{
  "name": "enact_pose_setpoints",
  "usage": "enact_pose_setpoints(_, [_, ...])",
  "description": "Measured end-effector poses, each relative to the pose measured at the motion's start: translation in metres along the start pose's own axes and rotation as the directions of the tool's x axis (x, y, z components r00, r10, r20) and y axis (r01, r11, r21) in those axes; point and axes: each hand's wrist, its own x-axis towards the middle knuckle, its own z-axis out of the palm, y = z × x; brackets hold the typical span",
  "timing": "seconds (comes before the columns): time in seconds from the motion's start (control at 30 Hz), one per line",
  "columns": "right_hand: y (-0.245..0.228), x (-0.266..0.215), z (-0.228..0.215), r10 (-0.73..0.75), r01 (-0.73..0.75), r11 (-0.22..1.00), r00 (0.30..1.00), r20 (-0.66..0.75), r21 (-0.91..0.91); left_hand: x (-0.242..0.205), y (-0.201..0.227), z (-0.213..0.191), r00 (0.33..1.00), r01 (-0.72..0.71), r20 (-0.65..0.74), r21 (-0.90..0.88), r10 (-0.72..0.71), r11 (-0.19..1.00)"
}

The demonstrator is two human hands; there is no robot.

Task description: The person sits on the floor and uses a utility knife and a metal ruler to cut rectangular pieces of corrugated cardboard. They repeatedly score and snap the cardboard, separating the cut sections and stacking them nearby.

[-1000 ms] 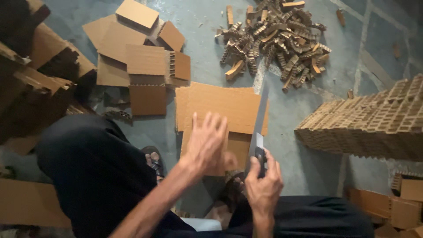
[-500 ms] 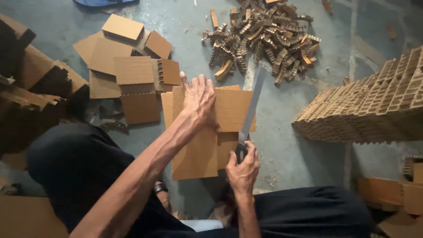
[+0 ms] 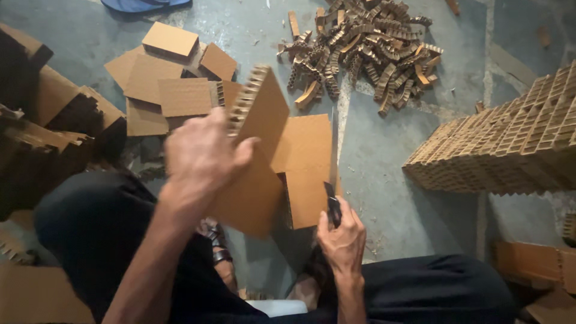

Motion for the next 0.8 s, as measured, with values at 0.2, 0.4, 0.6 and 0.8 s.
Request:
enact_pose_setpoints(0.2, [-0.004,0.019,0.006,-0.075,0.082,0.987,0.996,0.055,-0.135,-0.057,-0.023,-0.061,0.993,0.074,-0.069,-0.235,-0.093,0.969])
enact_pose_setpoints(0.4, [-0.007,0.045,0.036,-0.270,0.270,0.962,0.963,0.000,-0.044,-0.084,-0.029,-0.066,0.971,0.018,-0.201,-0.484,-0.131,0.875])
enact_pose_setpoints(0.6, [-0.027,0.046,0.033,-0.320,0.314,0.947,0.941,-0.108,-0.072,-0.087,-0.038,-0.048,0.978,0.013,-0.133,-0.734,-0.162,0.679])
enact_pose_setpoints(0.8, [-0.039,0.033,-0.023,0.296,-0.246,0.453,0.948,0.116,0.857,-0.096,-0.050,-0.031,0.996,0.003,-0.025,-0.947,-0.084,0.321])
